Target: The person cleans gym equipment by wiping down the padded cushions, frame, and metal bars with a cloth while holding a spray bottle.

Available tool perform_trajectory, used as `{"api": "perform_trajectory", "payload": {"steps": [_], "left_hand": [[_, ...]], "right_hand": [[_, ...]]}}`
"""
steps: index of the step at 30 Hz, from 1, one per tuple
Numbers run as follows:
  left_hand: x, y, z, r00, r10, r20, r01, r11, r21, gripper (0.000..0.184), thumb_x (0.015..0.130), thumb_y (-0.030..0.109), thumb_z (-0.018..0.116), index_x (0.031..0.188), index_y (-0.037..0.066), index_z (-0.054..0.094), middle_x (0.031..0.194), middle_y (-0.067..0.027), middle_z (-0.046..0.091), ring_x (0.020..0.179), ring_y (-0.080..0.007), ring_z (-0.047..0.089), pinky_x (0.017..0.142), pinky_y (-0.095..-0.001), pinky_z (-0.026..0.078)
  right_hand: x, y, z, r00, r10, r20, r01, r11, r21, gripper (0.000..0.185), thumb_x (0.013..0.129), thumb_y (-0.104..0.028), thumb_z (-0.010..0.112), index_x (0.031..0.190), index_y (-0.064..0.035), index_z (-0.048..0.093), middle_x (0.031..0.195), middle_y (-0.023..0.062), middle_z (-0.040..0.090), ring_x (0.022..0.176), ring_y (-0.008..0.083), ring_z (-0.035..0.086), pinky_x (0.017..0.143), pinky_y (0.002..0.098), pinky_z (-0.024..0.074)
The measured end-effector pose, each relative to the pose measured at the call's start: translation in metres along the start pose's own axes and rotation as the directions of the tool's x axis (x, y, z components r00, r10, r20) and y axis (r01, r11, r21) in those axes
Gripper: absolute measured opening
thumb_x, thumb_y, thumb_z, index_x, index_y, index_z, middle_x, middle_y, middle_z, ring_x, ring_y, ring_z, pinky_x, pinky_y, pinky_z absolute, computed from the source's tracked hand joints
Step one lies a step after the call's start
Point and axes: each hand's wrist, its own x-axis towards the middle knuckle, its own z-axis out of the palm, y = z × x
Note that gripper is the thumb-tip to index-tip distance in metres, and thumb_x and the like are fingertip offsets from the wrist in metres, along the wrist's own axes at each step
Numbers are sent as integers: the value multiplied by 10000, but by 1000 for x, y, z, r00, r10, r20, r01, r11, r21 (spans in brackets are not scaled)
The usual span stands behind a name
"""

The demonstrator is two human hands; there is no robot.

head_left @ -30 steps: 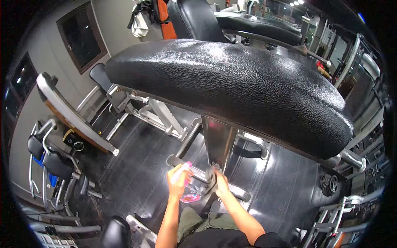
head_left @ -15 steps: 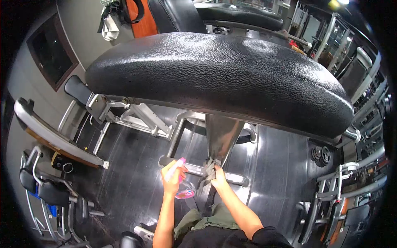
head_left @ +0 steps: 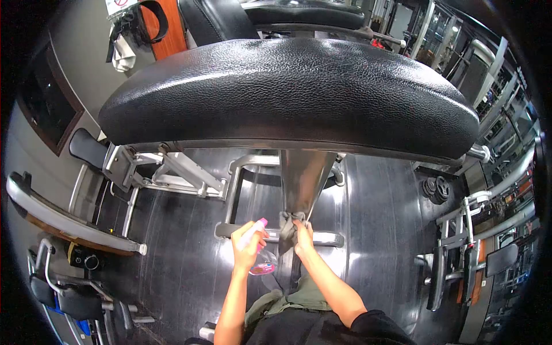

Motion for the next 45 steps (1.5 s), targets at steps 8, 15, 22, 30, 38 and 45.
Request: {"api": "perform_trajectory", "payload": {"steps": [8,15,22,30,38,45], "left_hand": [[6,-11,-7,999,-8,51,8,1000,-7,189,889,115,572,805,-37,648,750,-91,682,569,-99,592,525,-236,470],[12,-8,-2,992,-104,69,102,994,32,194,888,115,575,809,-41,659,755,-89,686,573,-101,597,528,-239,475],[9,-16,-6,994,-73,87,68,996,48,174,883,111,579,819,-27,662,745,-79,685,582,-98,602,542,-236,484],[5,-20,2,991,-124,55,122,991,48,164,885,111,579,808,-15,651,740,-64,681,585,-82,589,547,-235,481],[-13,-21,18,985,-154,-74,159,985,60,157,887,134,609,807,9,662,722,-33,666,588,-66,578,552,-219,457],[-44,-31,26,959,-142,-244,152,988,24,156,886,140,619,844,5,683,720,-30,677,597,-64,591,553,-226,466]], "right_hand": [[28,6,-18,953,137,271,-164,983,82,249,978,-95,473,1179,1,586,1098,116,675,979,235,667,865,372,544],[48,24,-33,947,112,301,-143,986,82,244,959,-49,447,1141,20,593,1040,124,686,910,233,684,830,368,567],[139,83,-78,962,219,165,-263,907,329,243,967,-101,500,1080,86,607,1005,146,669,856,220,678,749,337,567],[41,-8,-48,853,312,419,-328,944,-36,323,1033,-193,382,1202,14,563,1083,151,682,956,255,678,873,399,559],[131,65,-79,909,407,90,-400,913,-84,185,933,-46,533,1083,33,608,981,122,678,828,258,683,756,391,583],[96,37,-63,766,457,453,-448,884,-134,307,1004,-202,401,1141,-12,599,1051,122,683,1021,273,649,966,423,506]]}}
